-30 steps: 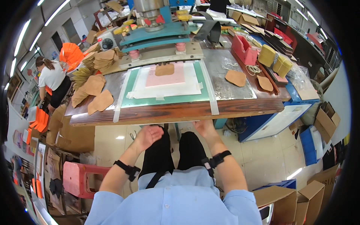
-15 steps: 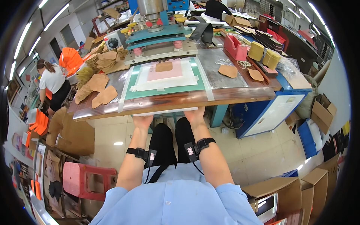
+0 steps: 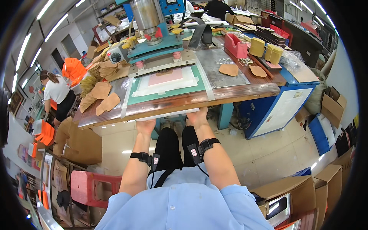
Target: Operating a stamping machine to shape or emboss leather components in a workshop.
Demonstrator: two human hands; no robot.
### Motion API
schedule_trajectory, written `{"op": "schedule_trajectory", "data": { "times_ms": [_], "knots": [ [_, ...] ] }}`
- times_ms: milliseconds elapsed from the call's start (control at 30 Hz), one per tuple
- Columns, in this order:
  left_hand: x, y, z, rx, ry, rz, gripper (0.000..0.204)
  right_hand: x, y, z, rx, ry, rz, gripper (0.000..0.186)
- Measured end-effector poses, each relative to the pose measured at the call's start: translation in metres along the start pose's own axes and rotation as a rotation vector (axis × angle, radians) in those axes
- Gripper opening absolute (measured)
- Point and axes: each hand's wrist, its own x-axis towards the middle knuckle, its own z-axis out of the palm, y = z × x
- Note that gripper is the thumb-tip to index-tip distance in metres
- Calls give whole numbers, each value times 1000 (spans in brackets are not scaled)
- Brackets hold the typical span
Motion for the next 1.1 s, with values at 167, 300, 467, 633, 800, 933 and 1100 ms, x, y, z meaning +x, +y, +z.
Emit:
{"op": "schedule_trajectory", "data": {
  "times_ms": [167,300,467,633,800,933,1100],
  "knots": [
    [-4,-6,14,81,63,15,38,3,-2,0,24,56,-19,48],
    [-10,0,14,60,62,5,38,-4,3,8,18,56,-18,42],
    [-1,-4,10,103,71,12,39,-3,1,10,21,58,-43,41],
    [-2,0,6,77,54,5,40,-13,2,24,48,123,-31,42],
    [-6,-5,17,88,93,16,40,-19,1,33,71,151,-37,47],
    [-3,-1,9,74,85,15,40,-21,2,37,110,147,-27,47],
    [-6,-2,14,68,108,11,40,-22,0,41,100,143,-22,47]
  ]
}}
